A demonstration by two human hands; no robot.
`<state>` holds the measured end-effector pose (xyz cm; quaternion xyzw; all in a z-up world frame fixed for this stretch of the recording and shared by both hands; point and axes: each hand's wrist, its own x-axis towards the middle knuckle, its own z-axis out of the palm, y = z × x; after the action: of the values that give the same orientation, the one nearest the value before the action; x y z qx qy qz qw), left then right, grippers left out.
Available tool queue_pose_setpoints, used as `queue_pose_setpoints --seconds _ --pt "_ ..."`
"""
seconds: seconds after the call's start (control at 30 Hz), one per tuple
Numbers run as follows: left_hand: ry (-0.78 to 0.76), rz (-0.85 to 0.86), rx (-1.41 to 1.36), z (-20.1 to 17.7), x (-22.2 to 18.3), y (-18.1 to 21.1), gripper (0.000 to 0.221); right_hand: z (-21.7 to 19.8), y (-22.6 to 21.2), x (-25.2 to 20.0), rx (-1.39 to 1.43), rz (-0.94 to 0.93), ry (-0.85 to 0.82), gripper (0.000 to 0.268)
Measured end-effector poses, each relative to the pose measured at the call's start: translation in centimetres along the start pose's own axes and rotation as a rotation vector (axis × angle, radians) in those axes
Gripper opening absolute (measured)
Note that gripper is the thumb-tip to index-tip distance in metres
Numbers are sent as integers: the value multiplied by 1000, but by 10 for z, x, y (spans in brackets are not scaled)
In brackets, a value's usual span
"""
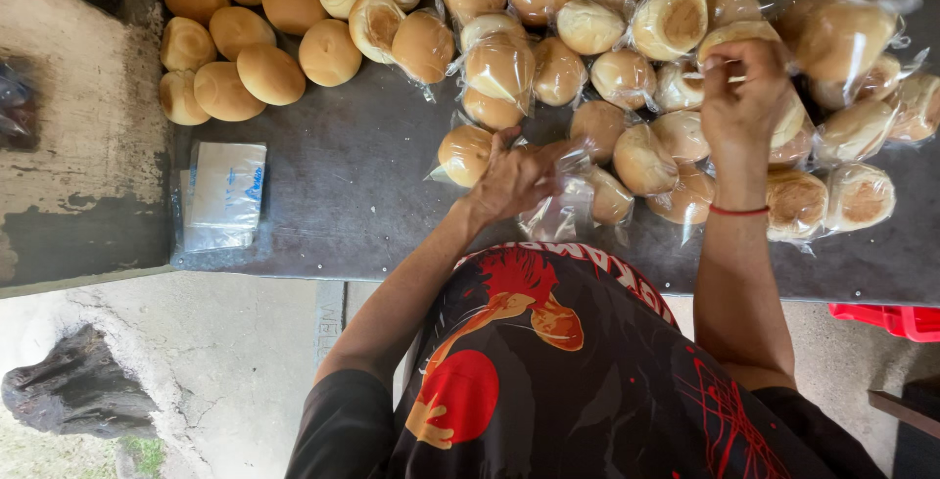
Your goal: The person puts bread rolls into plastic bags by hand. They pick up a bread roll from a pile on the table and slide it into an individual clear plastic bag.
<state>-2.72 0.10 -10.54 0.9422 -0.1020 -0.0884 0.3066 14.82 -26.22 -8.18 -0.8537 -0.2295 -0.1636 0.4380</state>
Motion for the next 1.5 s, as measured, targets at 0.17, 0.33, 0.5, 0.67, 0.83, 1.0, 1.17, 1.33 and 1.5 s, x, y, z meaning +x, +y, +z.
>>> queue_pose_setpoints --seconds 0.17,0.33,0.5,0.67,0.83,1.0,1.17,1.33,1.5 --pt "425 196 -551 0 12 -18 21 22 -28 -19 503 293 -165 9" --pt "466 -196 -686 -19 9 -20 21 37 -68 -29 957 231 -631 59" --pt "531 -154 -792 -14 6 -25 25 39 -100 -31 409 172 -665 69" --pt "588 -113 -1296 -7 19 -21 21 39 -115 -21 509 190 -673 72" --pt "639 -113 -1614 -10 25 -8 14 59 -129 -20 1019 460 -481 51" --pt "685 -173 -1631 -16 17 -1 13 65 -129 -15 1108 446 -355 29" --pt "790 -216 -1577 -18 15 9 11 66 -138 -13 1059 376 -334 12" --pt "980 -72 -1609 -24 17 13 13 79 -146 -24 1101 631 -460 12" --pt "929 92 -1877 -46 7 11 14 90 -129 -25 1273 604 -211 13"
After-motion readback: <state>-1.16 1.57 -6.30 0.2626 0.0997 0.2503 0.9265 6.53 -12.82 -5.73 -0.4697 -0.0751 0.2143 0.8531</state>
